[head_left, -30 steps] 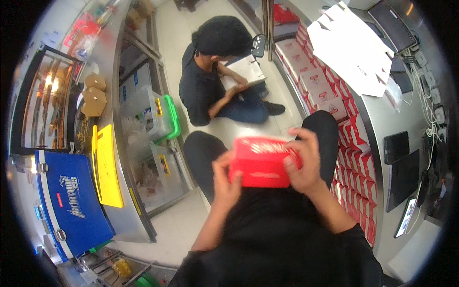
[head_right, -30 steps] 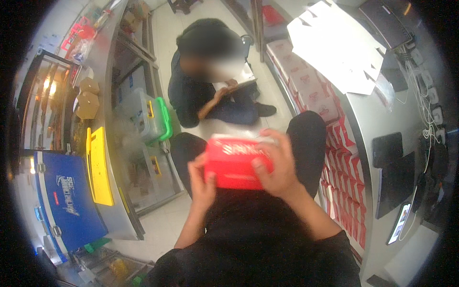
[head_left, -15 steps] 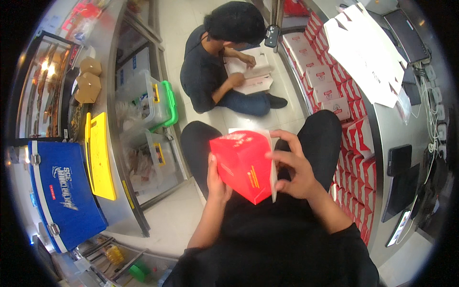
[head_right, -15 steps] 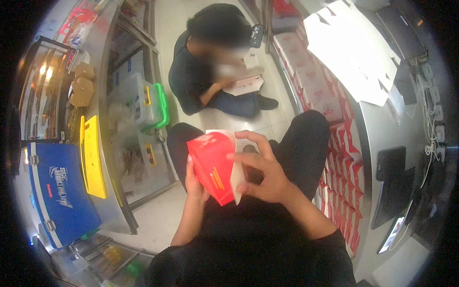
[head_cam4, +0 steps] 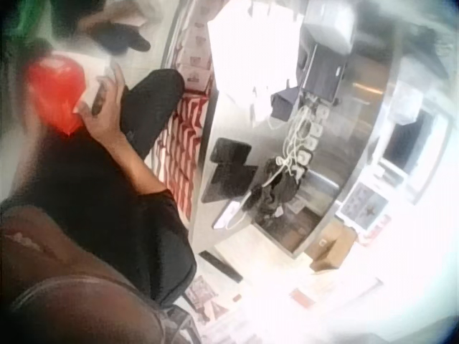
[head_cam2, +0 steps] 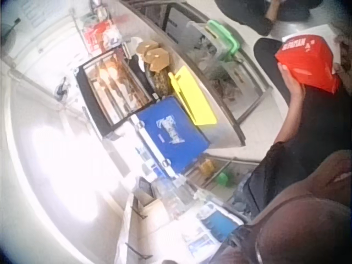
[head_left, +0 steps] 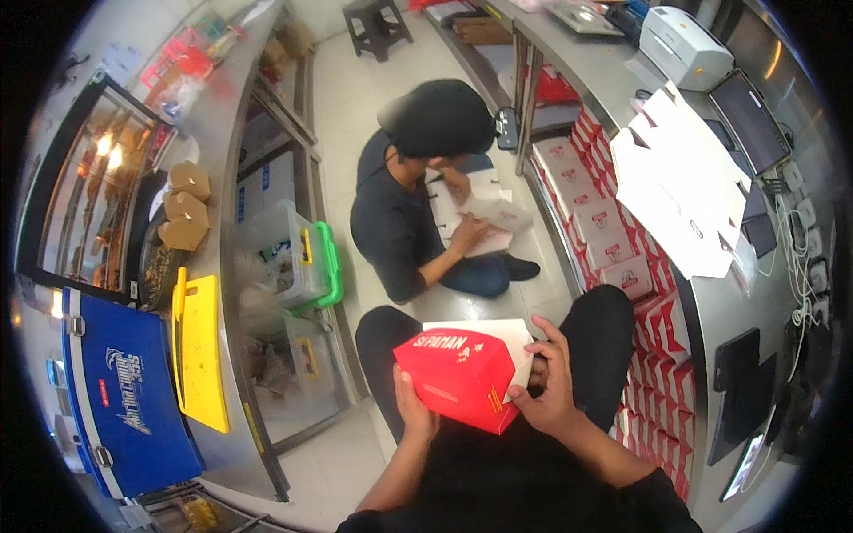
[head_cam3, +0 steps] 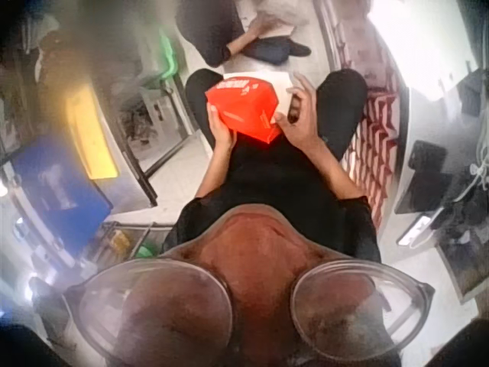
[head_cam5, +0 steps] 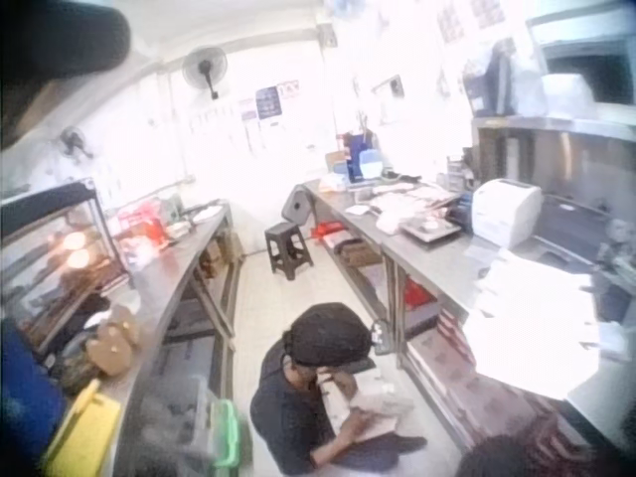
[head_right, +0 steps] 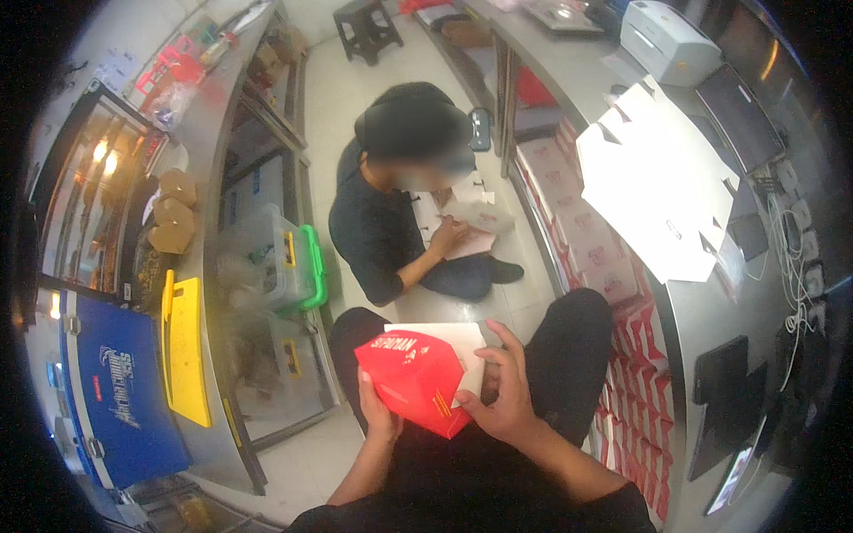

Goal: The person assembles small red and white cardboard boxes by folding flaps and tucking them into place. The person repeatedly picks up flat box pieces, folds them into shape, and stacks the finished boxes on the counter.

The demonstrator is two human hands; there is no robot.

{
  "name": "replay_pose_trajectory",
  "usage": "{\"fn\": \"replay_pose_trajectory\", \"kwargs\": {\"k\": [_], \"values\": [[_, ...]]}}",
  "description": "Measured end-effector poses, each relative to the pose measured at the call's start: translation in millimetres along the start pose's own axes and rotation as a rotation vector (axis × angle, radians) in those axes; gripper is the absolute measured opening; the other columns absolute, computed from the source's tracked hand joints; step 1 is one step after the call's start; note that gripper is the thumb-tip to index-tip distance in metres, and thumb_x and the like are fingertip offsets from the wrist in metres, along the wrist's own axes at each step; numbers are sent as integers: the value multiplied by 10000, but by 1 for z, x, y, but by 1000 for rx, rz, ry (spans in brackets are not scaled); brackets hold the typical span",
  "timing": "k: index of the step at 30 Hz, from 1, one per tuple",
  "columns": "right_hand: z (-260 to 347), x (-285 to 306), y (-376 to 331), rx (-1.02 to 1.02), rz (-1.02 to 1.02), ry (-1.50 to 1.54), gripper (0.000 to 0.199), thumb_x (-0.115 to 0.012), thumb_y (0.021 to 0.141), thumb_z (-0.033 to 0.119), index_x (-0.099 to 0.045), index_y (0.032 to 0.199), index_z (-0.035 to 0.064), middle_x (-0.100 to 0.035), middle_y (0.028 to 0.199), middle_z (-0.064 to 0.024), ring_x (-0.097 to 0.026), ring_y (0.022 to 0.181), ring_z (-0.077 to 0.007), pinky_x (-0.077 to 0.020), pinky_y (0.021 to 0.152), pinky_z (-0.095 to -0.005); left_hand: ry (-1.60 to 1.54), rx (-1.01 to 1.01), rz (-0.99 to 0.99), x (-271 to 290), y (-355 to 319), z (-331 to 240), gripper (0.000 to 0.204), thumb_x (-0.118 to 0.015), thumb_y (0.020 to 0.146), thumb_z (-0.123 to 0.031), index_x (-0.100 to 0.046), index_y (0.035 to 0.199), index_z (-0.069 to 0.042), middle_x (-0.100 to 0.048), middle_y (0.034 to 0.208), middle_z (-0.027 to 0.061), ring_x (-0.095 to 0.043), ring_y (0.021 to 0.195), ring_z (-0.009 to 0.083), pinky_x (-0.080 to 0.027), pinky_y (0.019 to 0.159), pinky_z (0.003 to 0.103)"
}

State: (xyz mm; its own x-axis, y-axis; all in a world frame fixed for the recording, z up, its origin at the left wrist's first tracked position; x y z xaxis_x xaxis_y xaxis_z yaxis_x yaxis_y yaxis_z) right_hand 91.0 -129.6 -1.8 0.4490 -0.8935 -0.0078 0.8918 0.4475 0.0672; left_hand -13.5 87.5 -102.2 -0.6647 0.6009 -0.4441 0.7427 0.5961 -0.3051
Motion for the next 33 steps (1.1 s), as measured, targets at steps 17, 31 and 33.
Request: {"fn": "replay_pose_trajectory", "kwargs": {"k": [17, 31, 33], "values": [[-9, -38, 15, 46, -13, 46, 573, -682, 1029, 283, -350, 1418, 25, -434, 1495, -241, -508, 1348, -278, -453, 1107, -424, 62, -118, -62, 48, 16, 0, 605, -376, 1112, -512, -399, 1497, -46, -545, 1388, 120, -565, 1273, 244, -452, 1091, 409], [-28, -44, 41, 2, -28, 359, 642, -838, 871, 41, -464, 1392, 71, -355, 1583, -190, -540, 1367, -304, -532, 1086, -422, 238, -135, -40, 42, 27, -17, 572, -318, 1139, -459, -382, 1501, -22, -525, 1403, 142, -534, 1292, 240, -423, 1111, 417], [-34, -44, 39, 0, -118, 386, 656, -827, 869, 6, -463, 1412, 57, -387, 1543, -156, -523, 1384, -295, -482, 1144, -431, 203, -145, -30, 43, 26, -18, 575, -315, 1139, -459, -381, 1499, -16, -522, 1402, 145, -534, 1287, 241, -421, 1111, 413]]}}
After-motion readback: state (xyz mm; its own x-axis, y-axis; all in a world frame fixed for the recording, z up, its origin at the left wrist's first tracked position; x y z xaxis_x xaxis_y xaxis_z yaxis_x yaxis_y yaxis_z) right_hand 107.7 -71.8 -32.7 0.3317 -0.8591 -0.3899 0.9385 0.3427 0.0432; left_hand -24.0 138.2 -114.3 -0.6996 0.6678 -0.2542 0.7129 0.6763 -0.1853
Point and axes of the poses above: each hand's wrist, its own y-axis towards the middle knuckle, its own x-axis out of the back of the hand, z = x × y, the point moved 7 cm from there along y, towards the middle knuckle
